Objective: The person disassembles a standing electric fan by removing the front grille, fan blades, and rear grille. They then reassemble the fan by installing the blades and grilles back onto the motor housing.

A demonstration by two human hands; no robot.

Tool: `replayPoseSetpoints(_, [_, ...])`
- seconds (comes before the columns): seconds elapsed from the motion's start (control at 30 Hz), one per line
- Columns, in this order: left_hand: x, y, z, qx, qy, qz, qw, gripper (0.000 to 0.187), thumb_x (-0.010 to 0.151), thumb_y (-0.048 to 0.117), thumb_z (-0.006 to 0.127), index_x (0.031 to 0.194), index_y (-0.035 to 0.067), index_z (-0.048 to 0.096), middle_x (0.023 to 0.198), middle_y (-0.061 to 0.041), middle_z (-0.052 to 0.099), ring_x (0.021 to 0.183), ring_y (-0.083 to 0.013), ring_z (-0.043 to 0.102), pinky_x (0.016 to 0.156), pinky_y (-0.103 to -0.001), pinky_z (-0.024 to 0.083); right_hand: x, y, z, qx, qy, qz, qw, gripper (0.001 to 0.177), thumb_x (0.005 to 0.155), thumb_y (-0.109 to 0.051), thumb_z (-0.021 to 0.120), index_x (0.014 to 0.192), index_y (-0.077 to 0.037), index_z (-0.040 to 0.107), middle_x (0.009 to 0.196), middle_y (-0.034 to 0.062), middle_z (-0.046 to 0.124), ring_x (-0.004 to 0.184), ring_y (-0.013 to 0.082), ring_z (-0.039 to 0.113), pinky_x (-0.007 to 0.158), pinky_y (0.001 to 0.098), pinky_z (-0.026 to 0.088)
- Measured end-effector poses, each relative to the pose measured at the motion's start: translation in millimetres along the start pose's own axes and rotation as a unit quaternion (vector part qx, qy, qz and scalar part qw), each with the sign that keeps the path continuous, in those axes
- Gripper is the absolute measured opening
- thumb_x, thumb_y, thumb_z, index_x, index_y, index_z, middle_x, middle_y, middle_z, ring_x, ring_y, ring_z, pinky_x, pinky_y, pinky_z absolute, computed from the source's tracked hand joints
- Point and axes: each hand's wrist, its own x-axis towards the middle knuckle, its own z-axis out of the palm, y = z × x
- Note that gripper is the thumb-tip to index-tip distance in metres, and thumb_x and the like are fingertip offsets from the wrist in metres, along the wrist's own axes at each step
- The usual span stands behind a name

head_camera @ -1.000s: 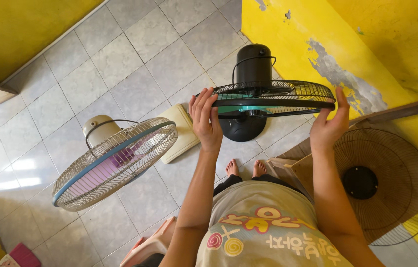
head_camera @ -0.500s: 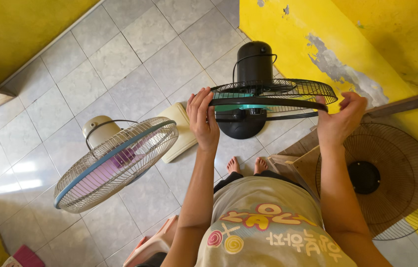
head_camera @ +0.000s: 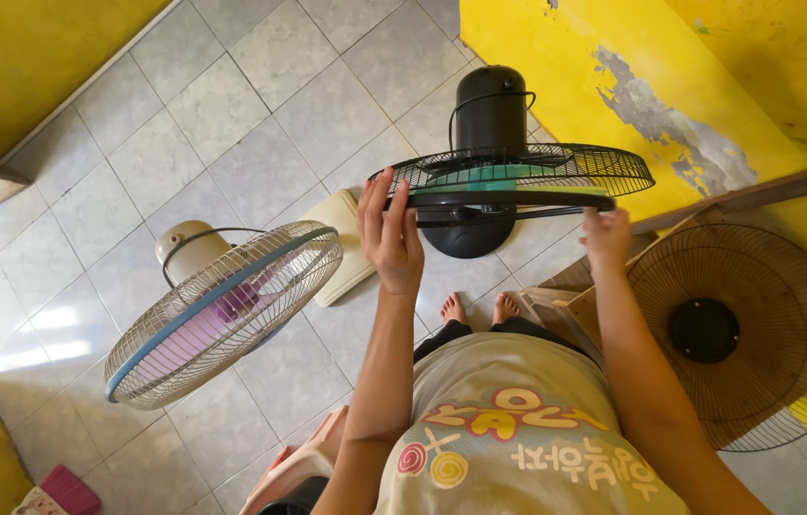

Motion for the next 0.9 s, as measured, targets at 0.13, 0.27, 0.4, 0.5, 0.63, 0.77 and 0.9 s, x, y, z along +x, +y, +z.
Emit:
replayPoseSetpoints(0.13, [2.1, 14.2, -8.7, 0.004, 0.005, 0.012, 1.0, 0.034, 0.089, -0.007, 0.07, 0.122, 0.0, 0.069, 0.125, -0.015, 0.068, 0.12, -0.0328, 0.065, 0.114, -0.05, 0.049, -16.5, 39.1, 33.7, -0.027, -0.091, 0.079, 0.992, 0.05, 0.094, -0.037, 0.077, 0.131, -0.008, 0.058, 0.101, 0.0048, 0.066, 0.082, 0.0126, 0.062, 0.058, 0.0277, 0.058])
replayPoseSetpoints(0.27, [4.8, 24.2, -15.3, -0.009, 0.023, -0.005, 1.0, 0.034, 0.09, -0.009, 0.068, 0.123, 0.0, 0.068, 0.12, -0.013, 0.071, 0.117, -0.0329, 0.066, 0.113, -0.05, 0.051, -39.7, 57.3, 57.1, 0.01, -0.167, 0.177, 0.97, 0.059, 0.088, -0.037, 0.08, 0.133, -0.01, 0.052, 0.103, 0.0054, 0.066, 0.087, 0.0169, 0.066, 0.07, 0.0349, 0.062])
replayPoseSetpoints(0.4, [7.9, 25.0, -18.9, -0.018, 0.042, -0.026, 0.999, 0.033, 0.091, -0.009, 0.068, 0.122, 0.001, 0.069, 0.117, -0.012, 0.07, 0.115, -0.0326, 0.066, 0.112, -0.048, 0.055, -50.3, 61.7, 70.6, 0.113, -0.269, 0.249, 0.923, 0.05, 0.088, -0.025, 0.076, 0.13, -0.008, 0.055, 0.111, 0.0158, 0.069, 0.098, 0.0293, 0.071, 0.085, 0.0454, 0.063])
replayPoseSetpoints(0.5, [10.6, 19.2, -18.2, -0.043, 0.041, -0.051, 0.997, 0.033, 0.094, -0.008, 0.07, 0.125, 0.002, 0.069, 0.117, -0.012, 0.072, 0.113, -0.0292, 0.068, 0.112, -0.047, 0.057, -50.0, 63.1, 76.3, 0.175, -0.312, 0.258, 0.898, 0.038, 0.096, -0.016, 0.069, 0.126, 0.0, 0.054, 0.118, 0.0254, 0.07, 0.11, 0.0379, 0.072, 0.092, 0.0482, 0.06])
replayPoseSetpoints(0.63, [14.4, 2.2, -20.6, -0.033, -0.01, -0.06, 0.998, 0.043, 0.095, -0.001, 0.073, 0.136, 0.003, 0.061, 0.132, -0.013, 0.067, 0.128, -0.0313, 0.063, 0.121, -0.05, 0.047, -41.4, 63.4, 86.3, 0.228, -0.279, 0.285, 0.888, 0.029, 0.104, -0.016, 0.058, 0.125, 0.002, 0.054, 0.118, 0.0283, 0.069, 0.11, 0.0396, 0.071, 0.093, 0.0465, 0.058])
replayPoseSetpoints(0.77, [6.1, -23.0, -20.7, 0.005, -0.03, -0.073, 0.997, 0.07, 0.094, 0.009, 0.08, 0.153, 0.005, 0.042, 0.157, -0.014, 0.049, 0.148, -0.0338, 0.047, 0.13, -0.052, 0.036, -27.9, 61.0, 98.2, 0.192, -0.234, 0.279, 0.911, 0.026, 0.105, -0.014, 0.053, 0.124, 0.004, 0.054, 0.117, 0.0301, 0.068, 0.109, 0.0413, 0.071, 0.093, 0.0464, 0.058])
replayPoseSetpoints(0.9, [-43.6, -57.7, -14.7, 0.068, 0.102, -0.091, 0.988, 0.116, 0.075, 0.036, 0.089, 0.16, 0.005, 0.018, 0.167, -0.018, 0.021, 0.157, -0.0352, 0.024, 0.13, -0.051, 0.023, -16.0, 61.5, 108.8, 0.218, -0.22, 0.281, 0.908, 0.027, 0.105, -0.014, 0.052, 0.123, 0.006, 0.052, 0.116, 0.0302, 0.068, 0.107, 0.0422, 0.072, 0.091, 0.0464, 0.059])
